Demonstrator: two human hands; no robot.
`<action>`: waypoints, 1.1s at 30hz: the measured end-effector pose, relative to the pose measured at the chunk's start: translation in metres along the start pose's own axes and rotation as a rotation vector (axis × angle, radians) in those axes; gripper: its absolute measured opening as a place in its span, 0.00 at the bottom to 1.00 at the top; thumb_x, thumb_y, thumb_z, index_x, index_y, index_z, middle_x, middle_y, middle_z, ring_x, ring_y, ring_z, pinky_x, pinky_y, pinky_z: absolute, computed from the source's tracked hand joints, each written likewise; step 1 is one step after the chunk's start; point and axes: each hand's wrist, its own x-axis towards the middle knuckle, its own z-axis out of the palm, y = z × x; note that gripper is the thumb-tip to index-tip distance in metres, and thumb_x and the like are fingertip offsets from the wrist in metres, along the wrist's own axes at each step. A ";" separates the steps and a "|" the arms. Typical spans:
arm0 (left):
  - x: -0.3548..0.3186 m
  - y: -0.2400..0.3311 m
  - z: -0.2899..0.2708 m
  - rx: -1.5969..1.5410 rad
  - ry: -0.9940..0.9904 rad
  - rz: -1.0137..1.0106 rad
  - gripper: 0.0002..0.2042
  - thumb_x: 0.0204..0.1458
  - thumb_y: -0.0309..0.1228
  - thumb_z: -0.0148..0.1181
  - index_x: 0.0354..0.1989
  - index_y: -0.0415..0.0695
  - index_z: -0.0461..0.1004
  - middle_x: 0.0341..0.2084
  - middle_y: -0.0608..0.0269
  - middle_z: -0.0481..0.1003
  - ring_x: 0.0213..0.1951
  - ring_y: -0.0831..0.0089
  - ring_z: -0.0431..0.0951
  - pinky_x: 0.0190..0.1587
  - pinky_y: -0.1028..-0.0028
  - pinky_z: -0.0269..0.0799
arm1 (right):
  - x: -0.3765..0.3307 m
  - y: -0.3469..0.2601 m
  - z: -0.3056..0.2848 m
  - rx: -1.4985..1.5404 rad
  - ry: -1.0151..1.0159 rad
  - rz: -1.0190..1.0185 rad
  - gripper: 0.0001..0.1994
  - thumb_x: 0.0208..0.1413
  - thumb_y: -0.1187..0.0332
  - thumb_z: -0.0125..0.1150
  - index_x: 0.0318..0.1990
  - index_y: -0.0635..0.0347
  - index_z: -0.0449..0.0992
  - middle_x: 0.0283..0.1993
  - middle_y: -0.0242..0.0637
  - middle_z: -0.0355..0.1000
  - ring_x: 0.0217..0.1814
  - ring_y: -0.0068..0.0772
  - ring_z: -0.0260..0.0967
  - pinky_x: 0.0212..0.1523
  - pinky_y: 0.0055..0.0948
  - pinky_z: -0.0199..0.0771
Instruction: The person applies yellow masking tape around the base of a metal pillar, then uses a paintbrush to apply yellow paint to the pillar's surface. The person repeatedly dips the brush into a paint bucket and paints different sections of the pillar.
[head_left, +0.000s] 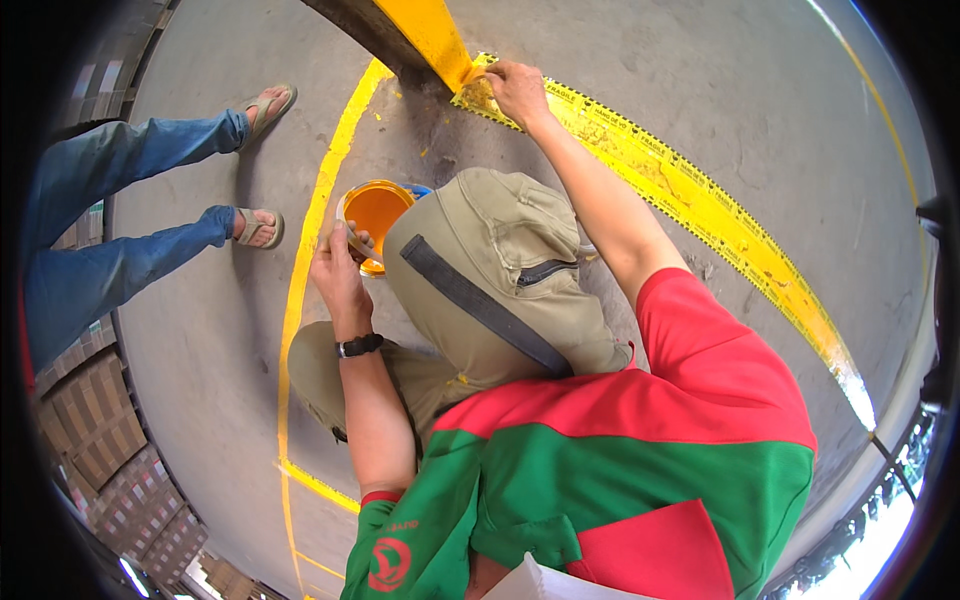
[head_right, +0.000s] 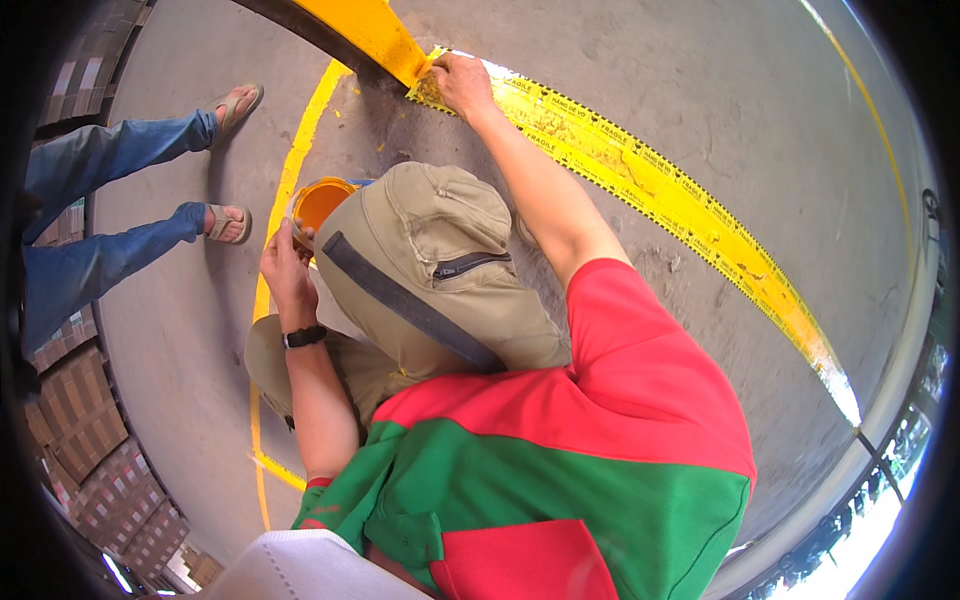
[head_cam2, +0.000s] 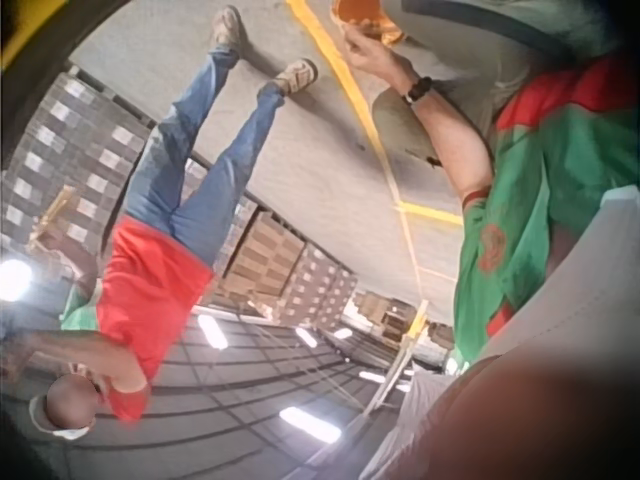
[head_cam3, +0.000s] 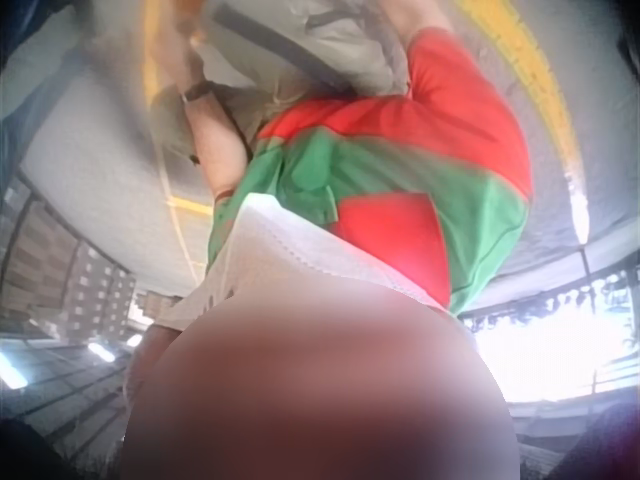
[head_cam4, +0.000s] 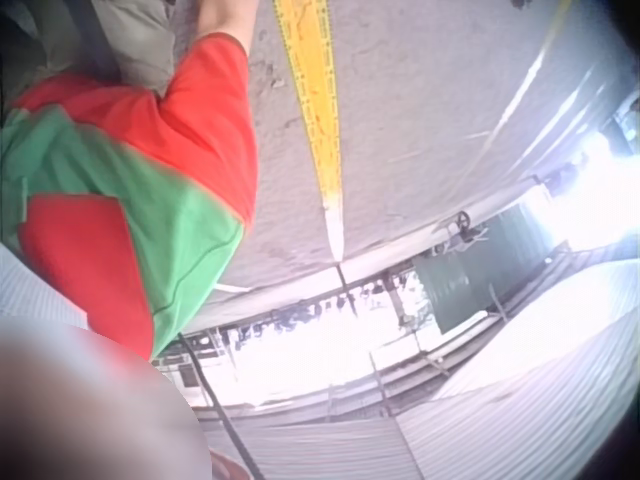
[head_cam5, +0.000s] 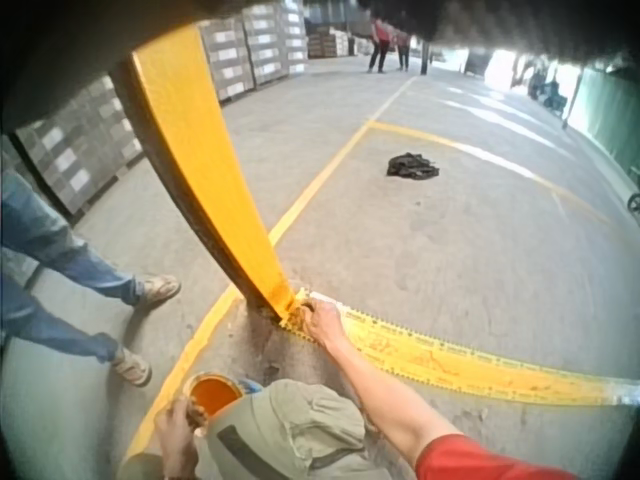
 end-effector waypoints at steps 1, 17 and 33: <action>0.000 0.000 0.000 -0.007 0.001 0.000 0.15 0.67 0.40 0.57 0.44 0.38 0.79 0.31 0.61 0.80 0.31 0.76 0.78 0.38 0.75 0.72 | 0.001 -0.005 -0.003 0.064 -0.028 -0.024 0.11 0.60 0.65 0.64 0.43 0.60 0.85 0.36 0.46 0.82 0.37 0.48 0.81 0.42 0.39 0.80; 0.003 -0.001 -0.003 -0.017 0.043 -0.020 0.14 0.66 0.37 0.59 0.43 0.35 0.78 0.31 0.59 0.80 0.33 0.73 0.80 0.40 0.73 0.77 | 0.015 -0.055 -0.064 0.107 0.149 -0.219 0.07 0.59 0.67 0.65 0.40 0.56 0.84 0.37 0.42 0.81 0.41 0.49 0.78 0.44 0.42 0.78; 0.002 -0.006 -0.004 -0.035 0.014 0.042 0.14 0.66 0.36 0.59 0.42 0.35 0.79 0.29 0.60 0.80 0.32 0.74 0.80 0.39 0.74 0.77 | 0.025 -0.088 -0.110 0.146 0.225 -0.441 0.06 0.61 0.67 0.64 0.42 0.55 0.84 0.36 0.40 0.80 0.39 0.48 0.76 0.43 0.43 0.75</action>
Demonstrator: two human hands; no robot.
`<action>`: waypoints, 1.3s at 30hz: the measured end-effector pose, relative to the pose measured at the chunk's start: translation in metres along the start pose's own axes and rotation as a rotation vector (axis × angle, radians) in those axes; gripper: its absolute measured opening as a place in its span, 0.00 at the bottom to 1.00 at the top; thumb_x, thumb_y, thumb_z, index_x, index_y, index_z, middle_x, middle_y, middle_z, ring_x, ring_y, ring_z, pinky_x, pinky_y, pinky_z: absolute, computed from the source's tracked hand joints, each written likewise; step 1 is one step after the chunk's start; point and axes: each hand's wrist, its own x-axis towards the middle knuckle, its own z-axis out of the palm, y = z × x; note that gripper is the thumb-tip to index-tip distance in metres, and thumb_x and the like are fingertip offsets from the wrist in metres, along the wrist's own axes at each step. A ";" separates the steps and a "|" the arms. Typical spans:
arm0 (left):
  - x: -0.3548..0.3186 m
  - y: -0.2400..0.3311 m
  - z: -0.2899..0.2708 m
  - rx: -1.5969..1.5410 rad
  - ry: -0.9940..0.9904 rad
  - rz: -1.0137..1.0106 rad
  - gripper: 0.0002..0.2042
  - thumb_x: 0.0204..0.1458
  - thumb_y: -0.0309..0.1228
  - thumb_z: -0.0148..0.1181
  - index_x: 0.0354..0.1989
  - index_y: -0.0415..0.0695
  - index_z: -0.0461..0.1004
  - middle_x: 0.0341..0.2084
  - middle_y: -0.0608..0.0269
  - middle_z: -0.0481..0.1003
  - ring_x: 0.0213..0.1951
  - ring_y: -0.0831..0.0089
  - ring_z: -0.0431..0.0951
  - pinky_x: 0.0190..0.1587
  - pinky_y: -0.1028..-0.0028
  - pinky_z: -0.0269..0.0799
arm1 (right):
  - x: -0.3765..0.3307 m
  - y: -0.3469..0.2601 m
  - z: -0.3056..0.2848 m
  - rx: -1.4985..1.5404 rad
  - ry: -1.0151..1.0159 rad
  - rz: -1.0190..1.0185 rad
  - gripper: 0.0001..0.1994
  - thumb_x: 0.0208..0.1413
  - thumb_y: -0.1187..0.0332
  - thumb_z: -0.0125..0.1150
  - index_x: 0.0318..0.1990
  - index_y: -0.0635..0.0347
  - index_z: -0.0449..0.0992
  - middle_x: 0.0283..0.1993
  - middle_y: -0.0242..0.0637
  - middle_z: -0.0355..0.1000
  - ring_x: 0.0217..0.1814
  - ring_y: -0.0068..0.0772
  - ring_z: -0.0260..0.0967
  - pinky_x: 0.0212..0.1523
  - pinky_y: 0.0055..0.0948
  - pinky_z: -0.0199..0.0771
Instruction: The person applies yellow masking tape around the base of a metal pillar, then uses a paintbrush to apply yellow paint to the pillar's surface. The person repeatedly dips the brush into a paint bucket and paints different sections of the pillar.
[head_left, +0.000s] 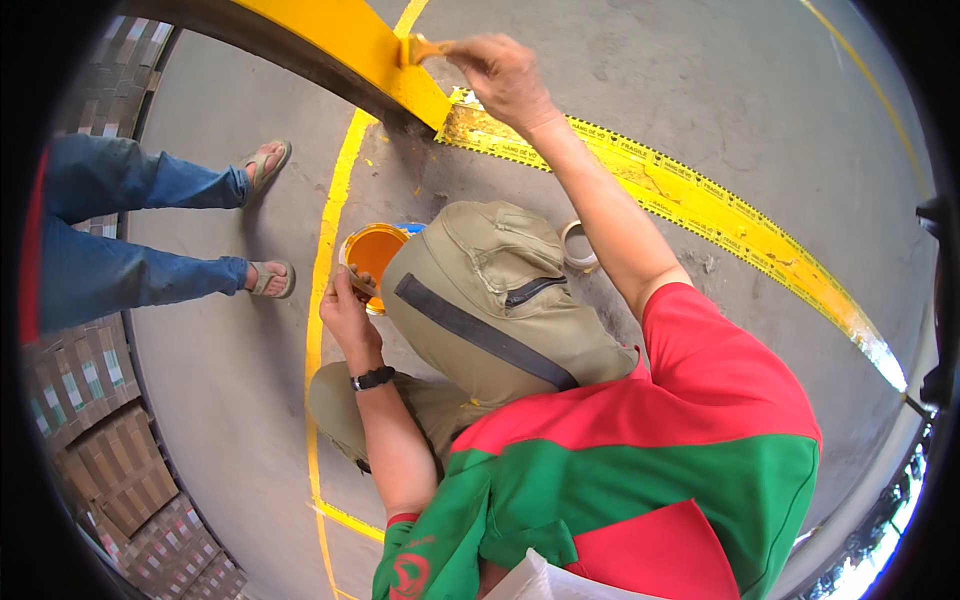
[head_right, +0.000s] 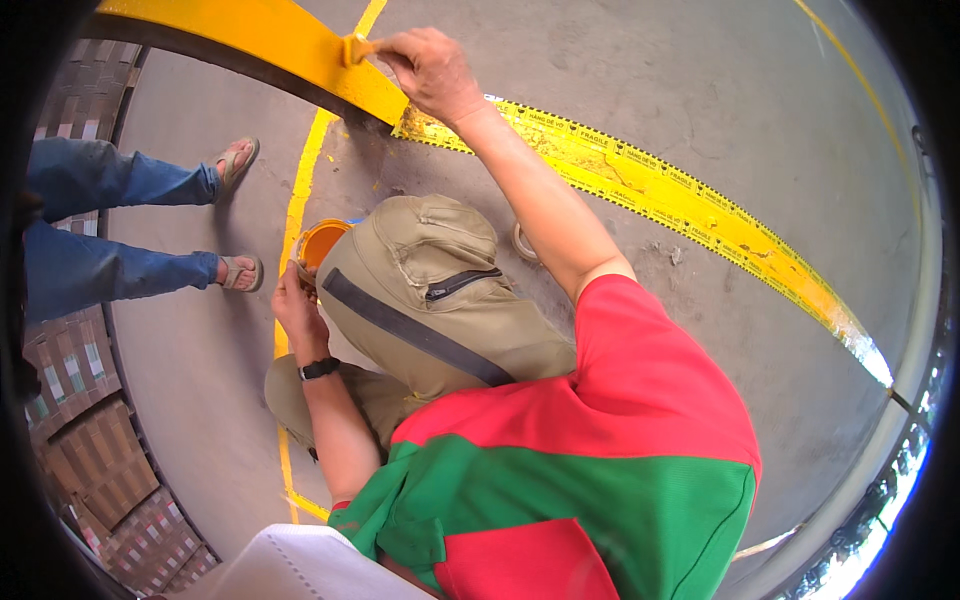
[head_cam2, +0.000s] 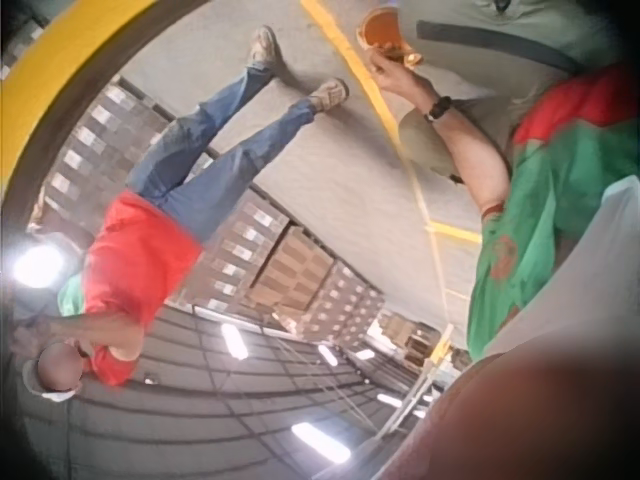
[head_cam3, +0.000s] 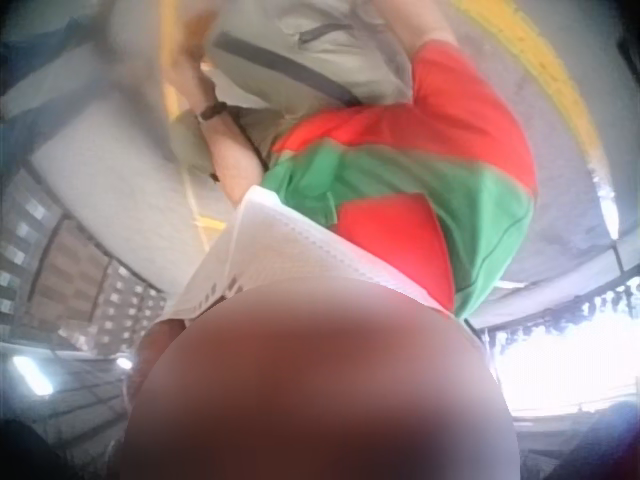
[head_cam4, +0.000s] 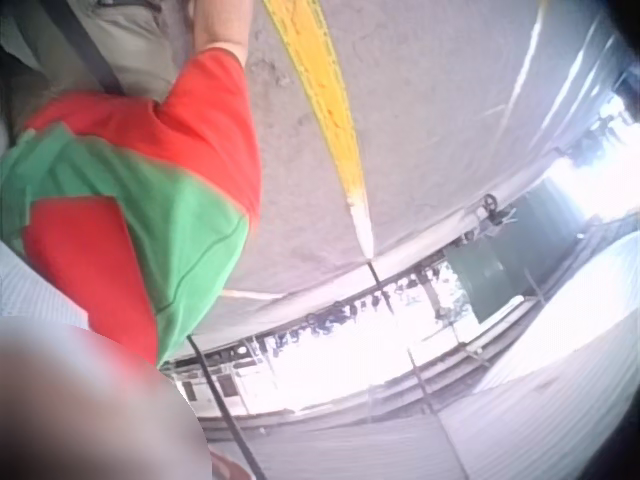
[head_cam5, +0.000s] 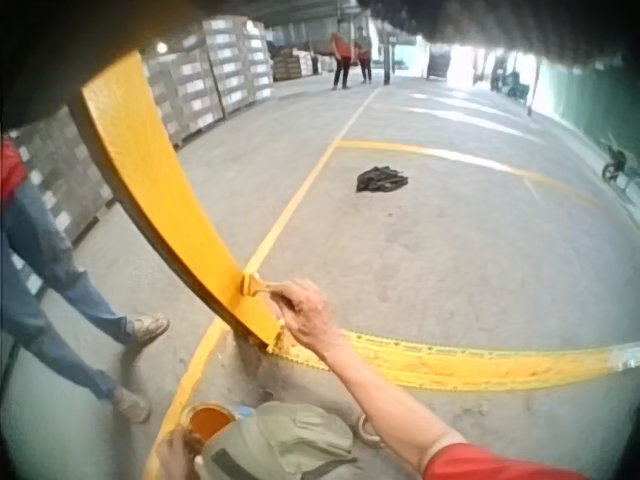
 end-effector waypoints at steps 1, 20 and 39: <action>0.000 0.000 0.000 -0.013 -0.012 0.001 0.14 0.66 0.36 0.59 0.42 0.35 0.79 0.29 0.60 0.80 0.32 0.74 0.80 0.39 0.74 0.77 | 0.002 -0.001 -0.010 0.038 0.041 -0.060 0.06 0.61 0.67 0.64 0.42 0.55 0.84 0.36 0.40 0.80 0.39 0.48 0.76 0.42 0.43 0.75; 0.004 0.002 0.010 0.060 0.018 0.028 0.15 0.65 0.38 0.60 0.40 0.35 0.79 0.28 0.58 0.81 0.30 0.74 0.81 0.37 0.73 0.77 | -0.018 0.009 -0.007 -0.195 -0.139 0.137 0.05 0.59 0.68 0.64 0.40 0.57 0.82 0.35 0.42 0.79 0.41 0.50 0.76 0.43 0.45 0.75; 0.003 -0.001 0.009 0.101 0.022 0.045 0.15 0.65 0.38 0.59 0.41 0.36 0.79 0.28 0.60 0.81 0.31 0.74 0.81 0.38 0.74 0.77 | 0.007 -0.011 0.029 -0.280 -0.139 -0.003 0.07 0.60 0.70 0.67 0.42 0.61 0.84 0.37 0.45 0.83 0.34 0.36 0.82 0.36 0.31 0.79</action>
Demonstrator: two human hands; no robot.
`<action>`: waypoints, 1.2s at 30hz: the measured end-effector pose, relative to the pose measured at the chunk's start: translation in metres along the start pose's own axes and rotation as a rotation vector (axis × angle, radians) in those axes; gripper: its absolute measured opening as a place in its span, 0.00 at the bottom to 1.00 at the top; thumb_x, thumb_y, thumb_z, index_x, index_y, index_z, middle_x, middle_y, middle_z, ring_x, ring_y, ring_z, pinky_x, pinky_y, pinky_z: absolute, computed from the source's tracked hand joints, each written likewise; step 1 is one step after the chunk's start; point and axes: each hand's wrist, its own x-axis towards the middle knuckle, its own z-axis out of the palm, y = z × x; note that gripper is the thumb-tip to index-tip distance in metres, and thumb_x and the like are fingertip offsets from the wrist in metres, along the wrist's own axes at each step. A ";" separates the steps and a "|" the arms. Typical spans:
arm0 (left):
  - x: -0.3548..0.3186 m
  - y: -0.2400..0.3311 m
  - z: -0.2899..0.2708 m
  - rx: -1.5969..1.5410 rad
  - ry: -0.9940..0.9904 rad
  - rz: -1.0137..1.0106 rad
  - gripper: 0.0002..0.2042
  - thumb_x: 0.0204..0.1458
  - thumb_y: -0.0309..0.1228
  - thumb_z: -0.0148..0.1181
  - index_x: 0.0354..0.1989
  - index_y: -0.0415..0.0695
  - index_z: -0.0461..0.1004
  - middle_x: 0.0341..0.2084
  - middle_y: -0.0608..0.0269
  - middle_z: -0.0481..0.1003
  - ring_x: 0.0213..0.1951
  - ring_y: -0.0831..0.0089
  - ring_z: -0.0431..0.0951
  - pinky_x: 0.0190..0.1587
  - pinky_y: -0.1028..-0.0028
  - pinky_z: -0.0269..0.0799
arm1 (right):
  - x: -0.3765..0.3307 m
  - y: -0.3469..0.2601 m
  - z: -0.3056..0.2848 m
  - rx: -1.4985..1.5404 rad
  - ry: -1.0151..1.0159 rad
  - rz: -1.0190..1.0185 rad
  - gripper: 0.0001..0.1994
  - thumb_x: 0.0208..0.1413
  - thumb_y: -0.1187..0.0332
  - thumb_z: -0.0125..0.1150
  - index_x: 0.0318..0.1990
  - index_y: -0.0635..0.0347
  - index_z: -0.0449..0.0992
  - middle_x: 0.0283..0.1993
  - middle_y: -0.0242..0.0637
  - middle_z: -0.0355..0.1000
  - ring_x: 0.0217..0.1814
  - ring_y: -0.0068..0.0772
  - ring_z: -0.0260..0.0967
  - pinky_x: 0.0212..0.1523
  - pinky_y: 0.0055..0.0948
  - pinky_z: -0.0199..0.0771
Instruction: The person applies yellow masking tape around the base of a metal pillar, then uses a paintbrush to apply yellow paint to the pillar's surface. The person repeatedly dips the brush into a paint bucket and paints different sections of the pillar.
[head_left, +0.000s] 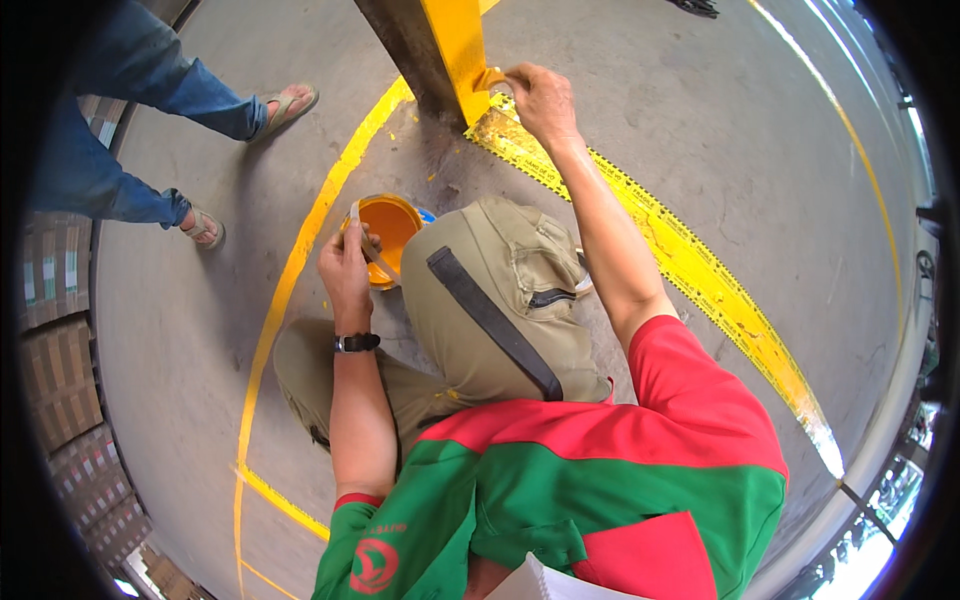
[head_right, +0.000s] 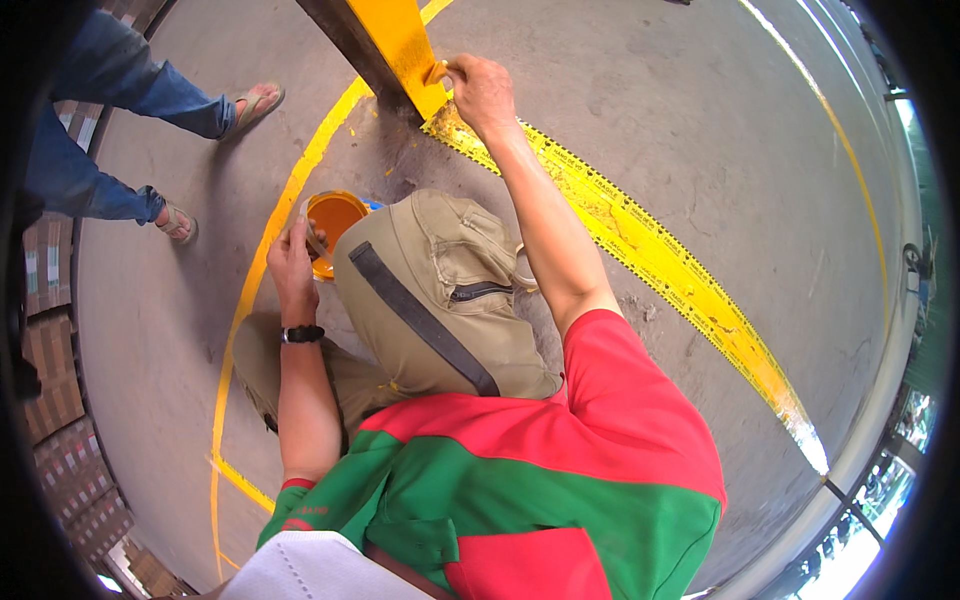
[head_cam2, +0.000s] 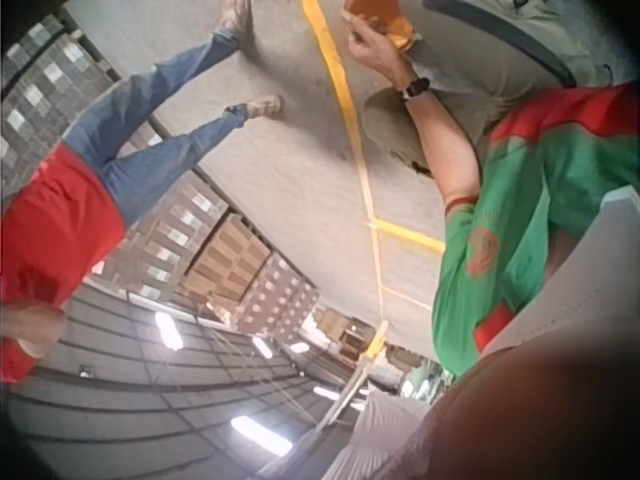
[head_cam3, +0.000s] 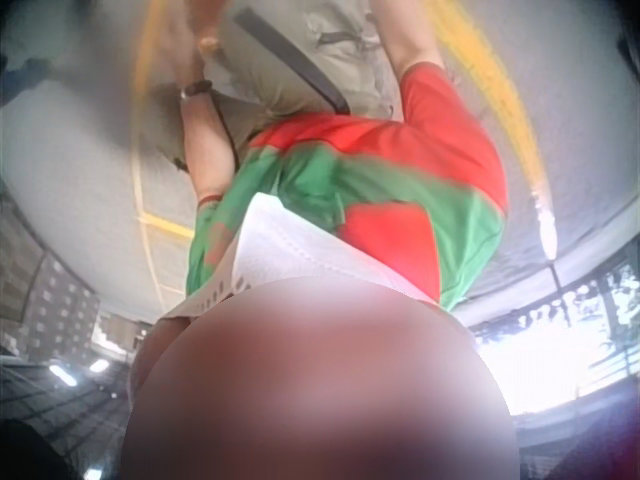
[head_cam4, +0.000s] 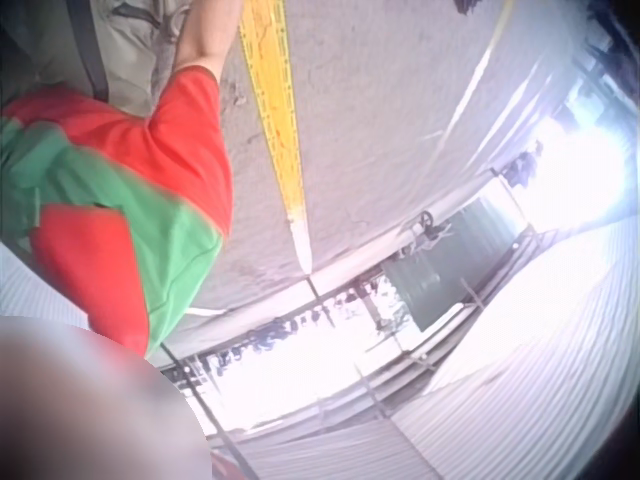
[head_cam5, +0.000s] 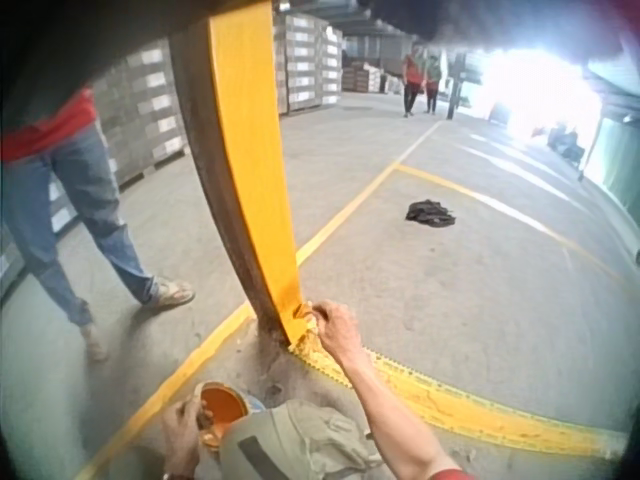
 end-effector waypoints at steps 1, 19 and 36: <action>0.000 0.000 0.000 -0.001 0.007 -0.004 0.15 0.65 0.38 0.59 0.41 0.36 0.79 0.28 0.60 0.81 0.31 0.74 0.81 0.38 0.74 0.77 | 0.005 -0.003 -0.001 -0.016 -0.044 0.029 0.07 0.60 0.70 0.67 0.43 0.60 0.84 0.37 0.45 0.83 0.34 0.38 0.82 0.36 0.32 0.79; -0.004 0.002 -0.004 -0.011 0.001 -0.008 0.16 0.65 0.40 0.60 0.40 0.37 0.79 0.28 0.60 0.80 0.31 0.73 0.81 0.38 0.72 0.77 | -0.021 0.019 0.032 0.210 -0.016 0.327 0.08 0.61 0.68 0.65 0.43 0.58 0.85 0.37 0.46 0.83 0.34 0.35 0.81 0.37 0.34 0.79; -0.004 0.002 -0.007 -0.026 -0.024 -0.024 0.15 0.66 0.40 0.59 0.42 0.38 0.79 0.29 0.61 0.80 0.31 0.75 0.80 0.37 0.74 0.76 | -0.060 0.053 0.041 0.117 -0.215 0.034 0.07 0.59 0.71 0.61 0.42 0.58 0.82 0.40 0.42 0.79 0.46 0.50 0.75 0.47 0.43 0.75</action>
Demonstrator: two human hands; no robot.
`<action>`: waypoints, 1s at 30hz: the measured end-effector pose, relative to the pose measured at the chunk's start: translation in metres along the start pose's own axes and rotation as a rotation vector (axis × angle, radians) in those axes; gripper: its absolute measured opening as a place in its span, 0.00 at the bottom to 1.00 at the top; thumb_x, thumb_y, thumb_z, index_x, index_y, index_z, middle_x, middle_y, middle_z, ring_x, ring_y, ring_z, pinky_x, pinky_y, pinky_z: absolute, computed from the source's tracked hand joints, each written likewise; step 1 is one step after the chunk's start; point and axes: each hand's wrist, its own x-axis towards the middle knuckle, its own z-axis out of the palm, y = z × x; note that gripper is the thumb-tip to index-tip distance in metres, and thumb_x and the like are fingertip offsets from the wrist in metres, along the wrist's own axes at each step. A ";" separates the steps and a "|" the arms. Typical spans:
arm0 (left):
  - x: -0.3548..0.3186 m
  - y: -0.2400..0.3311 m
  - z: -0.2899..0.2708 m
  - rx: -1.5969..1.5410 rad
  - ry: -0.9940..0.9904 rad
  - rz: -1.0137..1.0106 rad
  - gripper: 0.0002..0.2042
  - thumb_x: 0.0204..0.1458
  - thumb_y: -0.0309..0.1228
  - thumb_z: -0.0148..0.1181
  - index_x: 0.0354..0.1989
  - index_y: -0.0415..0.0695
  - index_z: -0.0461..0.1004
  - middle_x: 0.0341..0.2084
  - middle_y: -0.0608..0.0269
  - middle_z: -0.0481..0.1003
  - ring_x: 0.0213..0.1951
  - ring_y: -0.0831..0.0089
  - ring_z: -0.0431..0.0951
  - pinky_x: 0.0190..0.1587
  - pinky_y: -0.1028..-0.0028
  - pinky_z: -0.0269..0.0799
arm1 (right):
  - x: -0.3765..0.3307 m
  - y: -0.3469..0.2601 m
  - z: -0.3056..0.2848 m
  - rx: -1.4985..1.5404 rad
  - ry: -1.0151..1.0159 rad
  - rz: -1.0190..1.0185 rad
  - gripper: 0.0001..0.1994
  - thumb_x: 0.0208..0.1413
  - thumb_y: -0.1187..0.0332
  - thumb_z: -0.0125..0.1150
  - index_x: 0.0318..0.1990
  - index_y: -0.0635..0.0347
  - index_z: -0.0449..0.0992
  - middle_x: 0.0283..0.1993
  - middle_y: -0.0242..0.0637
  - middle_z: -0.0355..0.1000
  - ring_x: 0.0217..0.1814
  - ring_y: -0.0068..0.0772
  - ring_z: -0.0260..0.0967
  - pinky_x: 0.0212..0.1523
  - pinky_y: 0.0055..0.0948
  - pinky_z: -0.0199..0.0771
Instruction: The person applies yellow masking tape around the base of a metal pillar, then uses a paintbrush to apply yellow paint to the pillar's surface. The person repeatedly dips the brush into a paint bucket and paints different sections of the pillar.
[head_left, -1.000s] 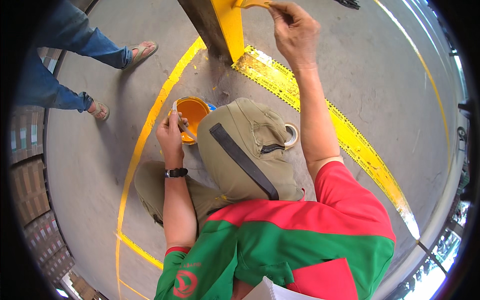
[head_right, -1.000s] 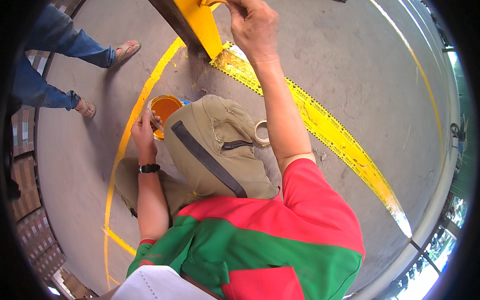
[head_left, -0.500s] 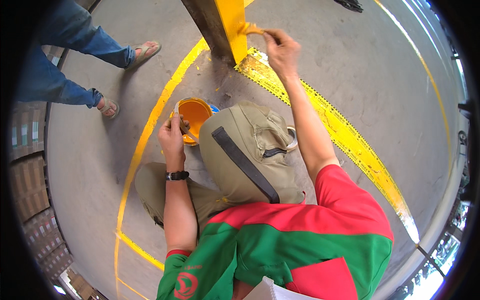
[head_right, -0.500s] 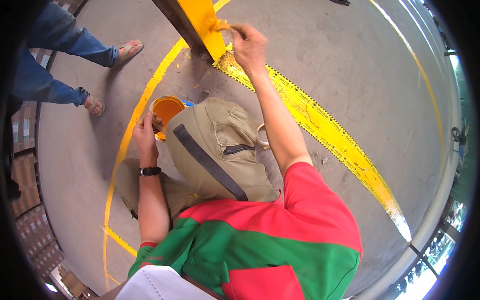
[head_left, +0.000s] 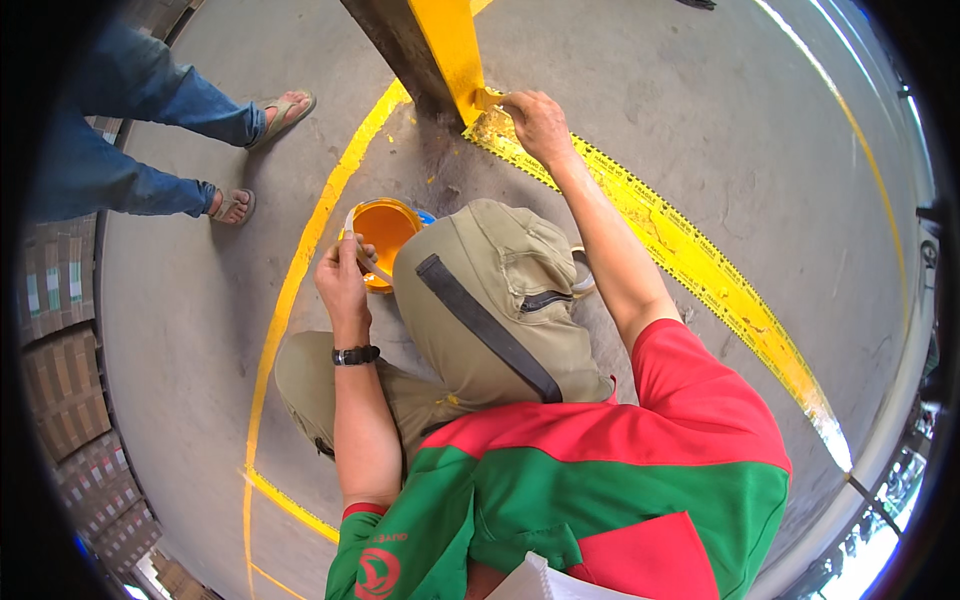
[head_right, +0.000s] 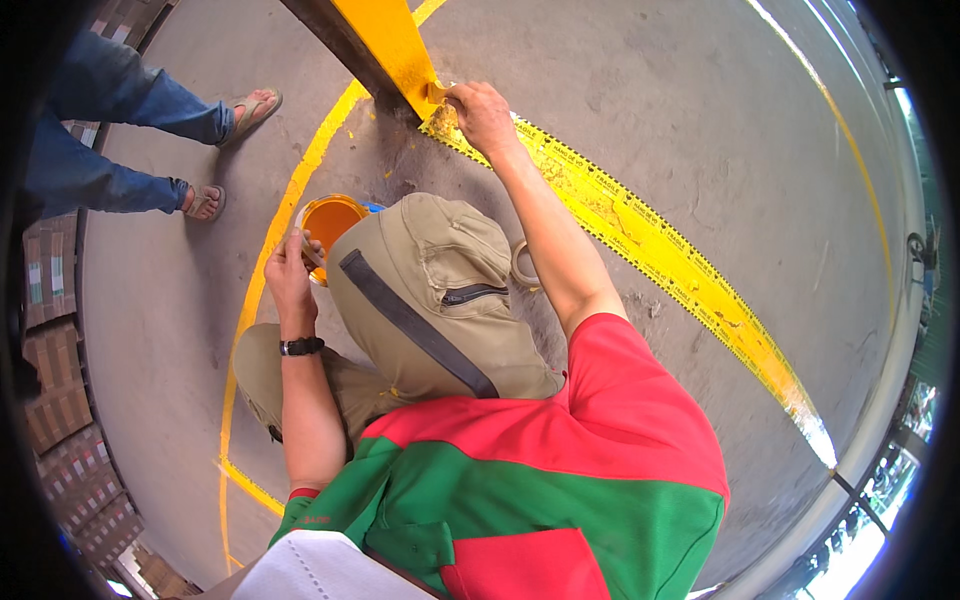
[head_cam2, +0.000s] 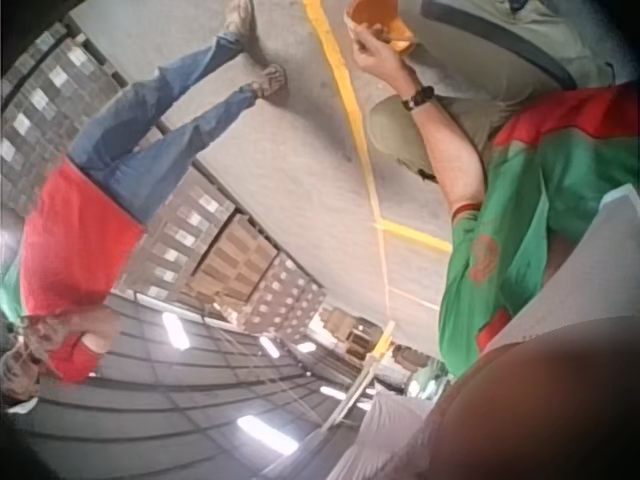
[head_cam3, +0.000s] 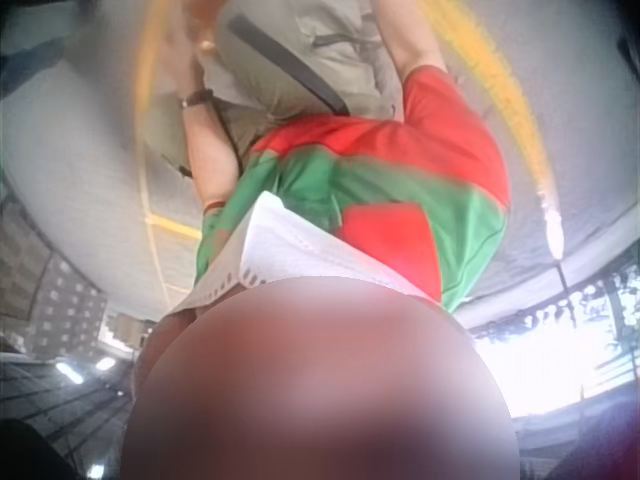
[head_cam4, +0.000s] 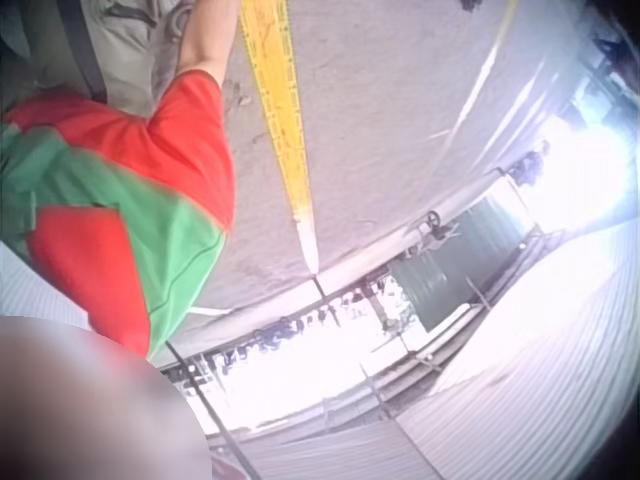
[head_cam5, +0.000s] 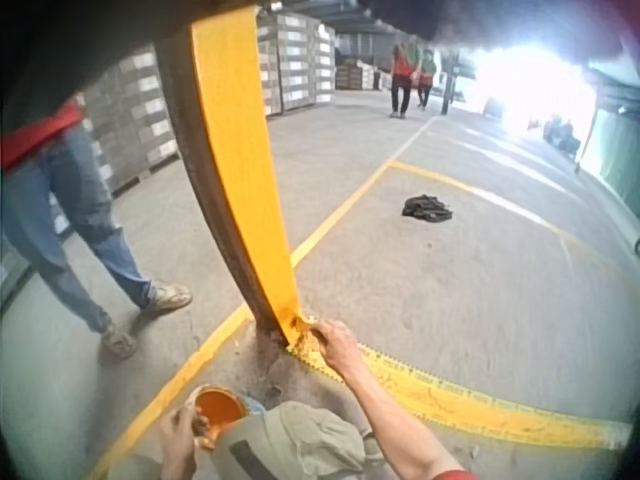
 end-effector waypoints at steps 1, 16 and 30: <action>0.000 0.000 0.000 -0.002 0.002 -0.009 0.15 0.66 0.40 0.59 0.42 0.38 0.79 0.29 0.61 0.80 0.31 0.75 0.80 0.37 0.74 0.76 | -0.001 -0.001 -0.003 -0.001 0.013 -0.012 0.07 0.59 0.72 0.61 0.43 0.58 0.82 0.40 0.42 0.79 0.46 0.49 0.75 0.47 0.43 0.75; 0.002 0.001 0.005 0.023 0.014 0.005 0.16 0.66 0.41 0.59 0.42 0.38 0.80 0.28 0.62 0.80 0.30 0.76 0.79 0.37 0.75 0.76 | 0.001 -0.005 -0.013 -0.035 0.055 -0.059 0.07 0.62 0.70 0.59 0.44 0.57 0.81 0.40 0.40 0.78 0.45 0.48 0.74 0.46 0.43 0.75; 0.003 0.002 0.008 0.000 0.009 0.022 0.14 0.66 0.38 0.59 0.41 0.36 0.79 0.29 0.59 0.81 0.32 0.74 0.81 0.39 0.73 0.78 | -0.003 -0.035 -0.035 0.231 0.161 -0.014 0.07 0.57 0.75 0.64 0.43 0.57 0.82 0.37 0.41 0.79 0.42 0.47 0.75 0.44 0.40 0.76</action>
